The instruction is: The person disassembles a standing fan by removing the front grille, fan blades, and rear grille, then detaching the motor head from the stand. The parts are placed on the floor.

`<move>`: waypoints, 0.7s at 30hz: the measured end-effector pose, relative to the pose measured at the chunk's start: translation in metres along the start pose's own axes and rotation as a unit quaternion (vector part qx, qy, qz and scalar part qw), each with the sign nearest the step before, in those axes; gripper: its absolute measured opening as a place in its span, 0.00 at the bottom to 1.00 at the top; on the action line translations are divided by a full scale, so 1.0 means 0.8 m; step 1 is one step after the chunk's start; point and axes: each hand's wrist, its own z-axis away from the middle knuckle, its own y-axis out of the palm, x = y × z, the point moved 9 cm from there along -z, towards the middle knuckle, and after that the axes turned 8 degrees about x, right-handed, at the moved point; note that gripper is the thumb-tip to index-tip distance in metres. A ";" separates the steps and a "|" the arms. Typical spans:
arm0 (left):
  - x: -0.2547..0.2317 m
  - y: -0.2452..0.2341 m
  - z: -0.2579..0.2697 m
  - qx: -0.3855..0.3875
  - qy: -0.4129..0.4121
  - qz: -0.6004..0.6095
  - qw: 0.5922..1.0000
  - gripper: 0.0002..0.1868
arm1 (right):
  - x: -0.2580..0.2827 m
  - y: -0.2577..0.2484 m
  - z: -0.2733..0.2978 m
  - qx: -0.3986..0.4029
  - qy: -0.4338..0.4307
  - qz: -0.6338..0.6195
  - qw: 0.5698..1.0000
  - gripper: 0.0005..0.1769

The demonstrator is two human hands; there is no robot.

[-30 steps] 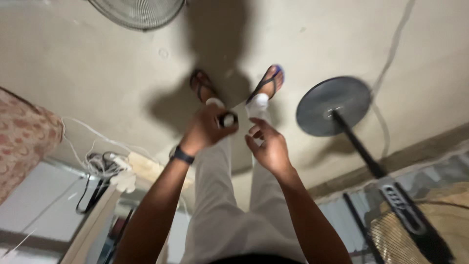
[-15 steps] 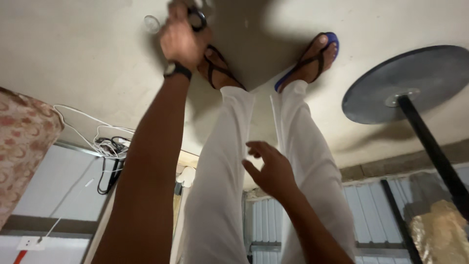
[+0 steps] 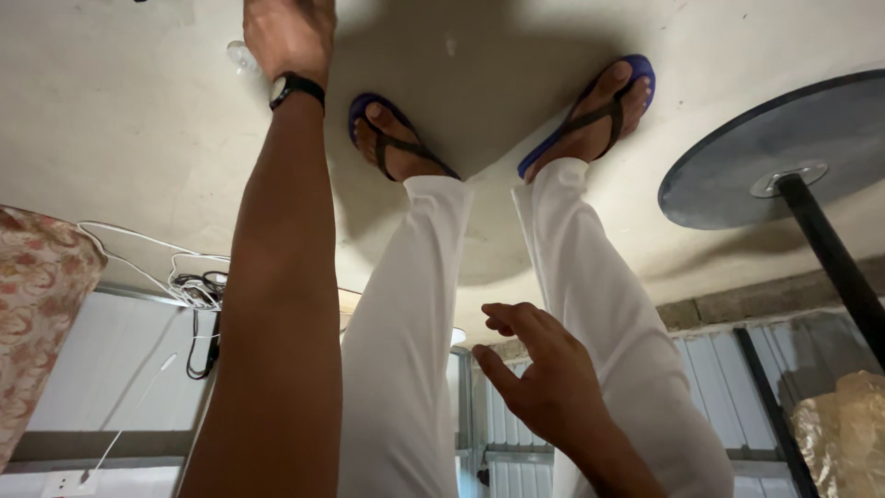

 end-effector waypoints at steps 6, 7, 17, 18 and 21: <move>-0.038 -0.044 0.004 -0.021 0.037 -0.042 0.998 0.21 | -0.006 0.003 -0.001 0.000 0.007 0.006 1.000 0.22; -0.036 -0.048 0.005 0.003 0.014 -0.019 1.000 0.23 | -0.010 0.005 -0.003 0.004 0.016 0.015 1.000 0.22; 0.028 0.055 0.190 0.202 -0.059 -0.021 0.977 0.43 | -0.070 0.046 -0.010 -0.038 0.041 -0.019 0.998 0.22; 0.045 0.082 0.242 0.335 -0.176 0.027 0.925 0.32 | -0.074 0.053 -0.007 -0.046 0.040 -0.023 0.998 0.22; -0.008 0.003 0.307 0.202 0.012 0.094 0.975 0.46 | -0.077 0.071 0.013 -0.073 0.014 0.007 0.997 0.20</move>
